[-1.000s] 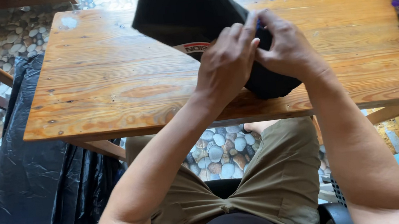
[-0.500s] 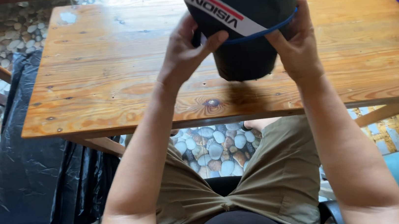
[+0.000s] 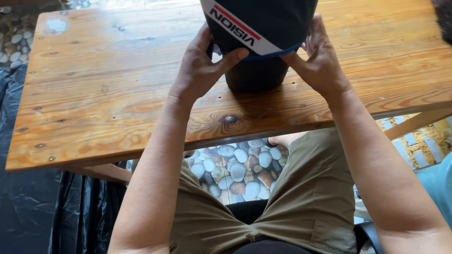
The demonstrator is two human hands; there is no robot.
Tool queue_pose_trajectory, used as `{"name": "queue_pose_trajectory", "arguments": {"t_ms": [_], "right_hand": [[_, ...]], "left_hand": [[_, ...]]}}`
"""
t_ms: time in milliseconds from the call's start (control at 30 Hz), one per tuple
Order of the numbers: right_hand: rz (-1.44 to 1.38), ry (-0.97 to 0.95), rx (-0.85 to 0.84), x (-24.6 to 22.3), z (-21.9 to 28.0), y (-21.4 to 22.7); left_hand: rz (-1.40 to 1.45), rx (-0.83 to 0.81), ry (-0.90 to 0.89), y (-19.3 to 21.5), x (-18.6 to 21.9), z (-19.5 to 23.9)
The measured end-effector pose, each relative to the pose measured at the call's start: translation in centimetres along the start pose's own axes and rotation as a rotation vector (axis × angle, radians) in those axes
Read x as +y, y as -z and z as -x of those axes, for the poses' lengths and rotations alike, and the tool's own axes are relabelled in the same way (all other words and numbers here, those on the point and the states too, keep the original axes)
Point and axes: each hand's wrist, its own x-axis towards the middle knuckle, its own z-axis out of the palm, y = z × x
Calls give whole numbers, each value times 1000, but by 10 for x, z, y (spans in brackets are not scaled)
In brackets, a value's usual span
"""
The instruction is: The person folds a large black plastic bag on a wooden table, using a duster to smooth it out. They fold the bag multiple times into a compact rectangle and then place it inside a smaller black pouch with a blue zipper.
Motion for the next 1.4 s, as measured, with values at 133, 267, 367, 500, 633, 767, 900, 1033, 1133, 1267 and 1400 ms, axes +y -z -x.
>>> {"name": "queue_pose_trajectory", "arguments": {"t_ms": [133,267,367,500,633,767,900,1033,1133,1267,1400], "right_hand": [[125,-16,-47,-15,4,7],[108,-96,-142,-9,10,13],[97,-60,-103,5,14,15],[265,-132,-109,16,19,15],[420,-320,-161,3,23,10],[656,-289,-315,-1,24,13],[192,-227,-200,6,23,14],[76,-82,-119,-1,9,10],[70,-42,-26,33,8,14],[79,-58,16,46,10,9],[72,-108,58,38,13,1]], "left_hand": [[-32,-27,38,3,1,2],[30,-42,40,2,-7,7],[36,-15,24,1,-15,9],[7,-61,101,3,-26,15],[-1,-147,173,4,-35,23],[-364,-334,374,12,-12,20],[-132,-163,136,14,-1,15],[141,-147,-52,7,-16,1],[150,-30,-54,-3,-15,-3],[82,64,33,-14,-23,2],[27,102,75,-16,-32,5]]}}
